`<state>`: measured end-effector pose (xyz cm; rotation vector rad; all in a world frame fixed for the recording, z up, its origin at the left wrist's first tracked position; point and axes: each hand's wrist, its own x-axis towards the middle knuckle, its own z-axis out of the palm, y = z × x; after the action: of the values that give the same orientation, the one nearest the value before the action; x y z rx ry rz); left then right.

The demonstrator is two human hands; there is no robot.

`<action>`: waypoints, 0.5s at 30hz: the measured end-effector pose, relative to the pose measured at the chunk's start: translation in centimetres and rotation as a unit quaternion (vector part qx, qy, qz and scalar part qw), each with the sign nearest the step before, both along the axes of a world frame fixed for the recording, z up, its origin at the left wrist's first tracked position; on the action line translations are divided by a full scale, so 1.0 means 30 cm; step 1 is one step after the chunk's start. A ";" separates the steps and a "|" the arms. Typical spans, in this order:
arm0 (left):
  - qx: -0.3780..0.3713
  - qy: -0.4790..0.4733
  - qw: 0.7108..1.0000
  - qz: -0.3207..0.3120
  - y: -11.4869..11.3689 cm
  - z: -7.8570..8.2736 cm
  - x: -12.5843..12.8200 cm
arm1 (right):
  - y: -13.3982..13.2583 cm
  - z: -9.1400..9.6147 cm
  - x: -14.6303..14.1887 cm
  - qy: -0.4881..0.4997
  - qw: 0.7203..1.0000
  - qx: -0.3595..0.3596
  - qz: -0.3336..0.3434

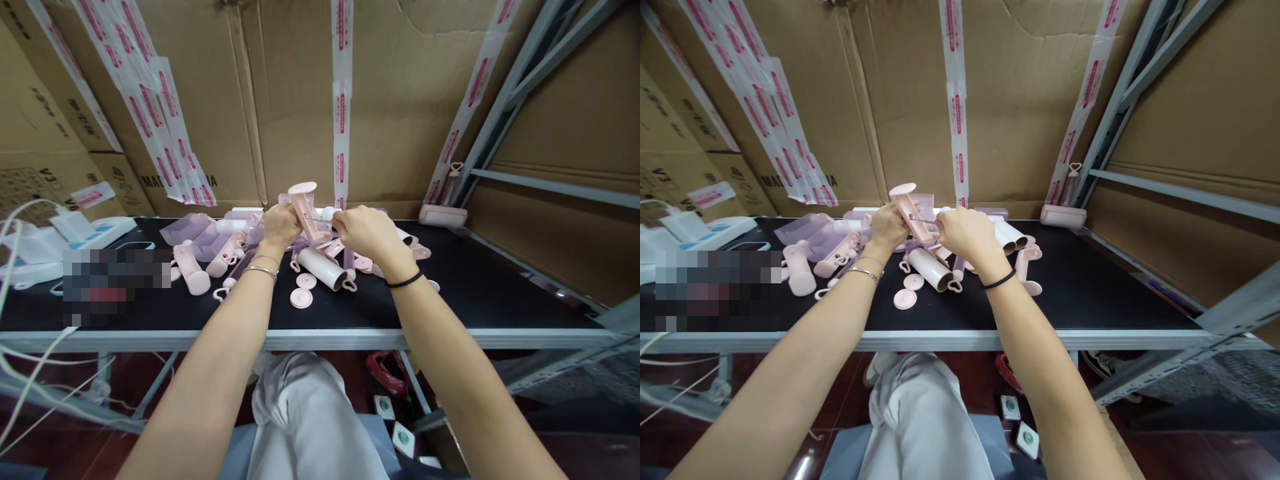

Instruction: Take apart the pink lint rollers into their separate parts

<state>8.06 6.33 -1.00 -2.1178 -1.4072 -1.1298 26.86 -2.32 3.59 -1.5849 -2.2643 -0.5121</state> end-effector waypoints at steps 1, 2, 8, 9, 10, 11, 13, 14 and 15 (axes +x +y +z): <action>-0.010 0.002 1.000 0.007 -0.004 0.002 0.004 | -0.001 0.002 0.001 -0.003 1.000 -0.001 -0.003; -0.020 0.000 1.000 0.014 -0.007 0.003 0.008 | -0.001 0.003 0.001 -0.005 1.000 -0.001 -0.004; -0.062 -0.004 0.996 0.064 -0.017 0.004 0.019 | 0.008 -0.002 0.000 -0.013 1.000 0.006 -0.004; -0.065 0.003 0.996 0.064 -0.018 0.004 0.019 | 0.010 -0.003 0.001 -0.017 1.000 0.008 -0.004; -0.064 0.007 0.996 0.062 -0.018 0.004 0.018 | 0.011 -0.004 0.003 -0.020 1.000 0.012 -0.003; -0.058 0.007 0.997 0.060 -0.018 0.003 0.017 | 0.012 -0.005 0.005 -0.022 1.000 0.018 -0.002; -0.033 0.005 0.998 0.056 -0.015 0.000 0.012 | 0.015 -0.009 0.008 -0.023 0.999 0.036 0.002; -0.018 0.004 0.998 0.058 -0.012 -0.003 0.008 | 0.017 -0.012 0.010 -0.021 0.999 0.045 0.005; -0.004 0.006 0.998 0.060 -0.009 -0.005 0.005 | 0.019 -0.014 0.010 -0.020 0.998 0.053 0.009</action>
<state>8.20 6.06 -1.16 -2.0116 -1.5145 -1.0651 27.17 -1.74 3.17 -1.5147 -2.2371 -0.6537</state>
